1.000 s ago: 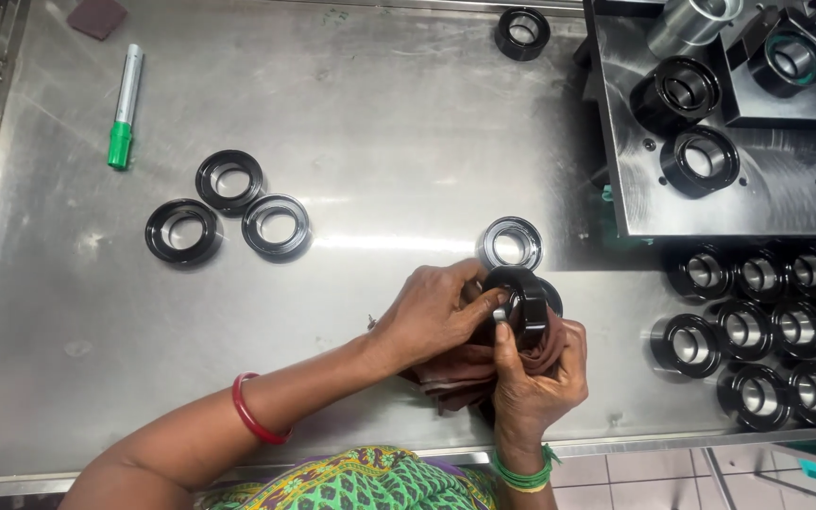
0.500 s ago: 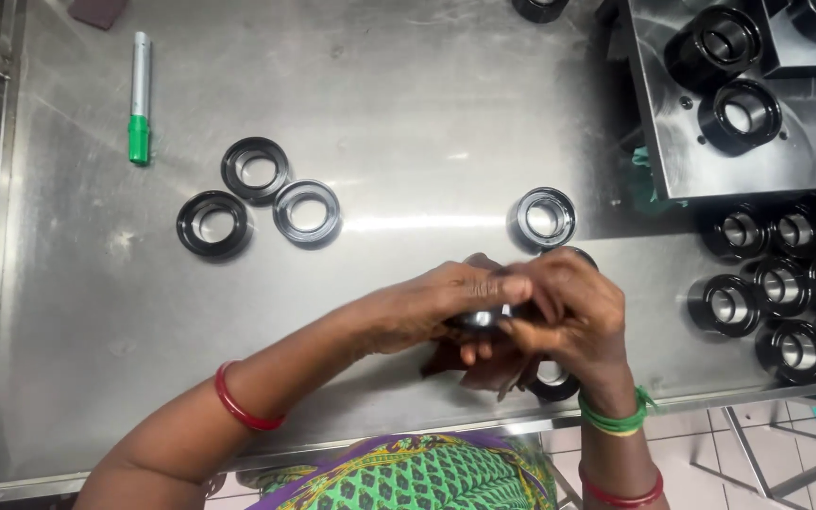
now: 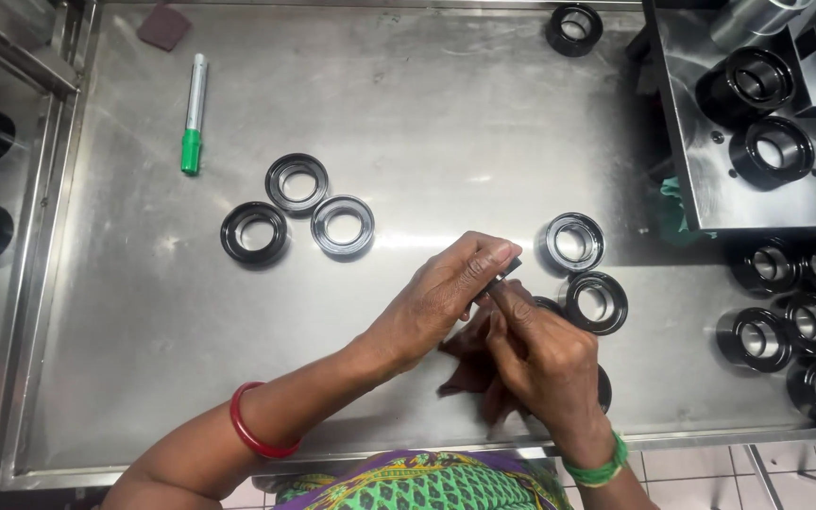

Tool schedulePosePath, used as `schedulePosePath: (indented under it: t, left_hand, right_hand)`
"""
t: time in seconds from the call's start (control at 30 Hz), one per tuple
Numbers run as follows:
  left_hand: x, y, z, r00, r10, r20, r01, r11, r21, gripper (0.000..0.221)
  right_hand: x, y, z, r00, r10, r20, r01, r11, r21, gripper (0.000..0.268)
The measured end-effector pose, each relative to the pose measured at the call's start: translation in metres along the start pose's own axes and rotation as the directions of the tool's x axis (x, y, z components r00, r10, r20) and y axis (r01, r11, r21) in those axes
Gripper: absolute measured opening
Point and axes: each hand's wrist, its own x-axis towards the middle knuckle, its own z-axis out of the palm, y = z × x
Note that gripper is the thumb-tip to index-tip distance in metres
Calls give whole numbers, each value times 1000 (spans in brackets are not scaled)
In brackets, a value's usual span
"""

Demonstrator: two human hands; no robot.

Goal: Wiping and sorting black metal rings on an inspection table.

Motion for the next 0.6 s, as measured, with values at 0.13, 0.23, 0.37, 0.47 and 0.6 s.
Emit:
schedulePosePath:
  t: [0.13, 0.23, 0.37, 0.47, 0.6]
  left_hand:
    - [-3, -2, 4, 1000, 8, -25, -9, 1000, -18, 63]
    - [-2, 0, 8, 1000, 5, -28, -6, 999, -41, 62]
    - [-3, 15, 16, 998, -2, -56, 2, 1000, -4, 66]
    - [-1, 5, 22, 970, 238, -58, -207, 924, 323, 69]
    - [-7, 0, 27, 888, 458, 38, -423, 782, 457, 69]
  right_hand:
    - [-7, -10, 12, 992, -76, -104, 73, 997, -29, 38]
    - [-10, -17, 17, 990, -26, -139, 45, 989, 139, 38]
    - [-19, -19, 16, 972, 235, -19, -186, 816, 547, 39]
    - [-23, -11, 11, 821, 541, 182, -402, 323, 857, 27]
    - [-16, -6, -1, 829, 509, 232, -274, 8, 962, 23]
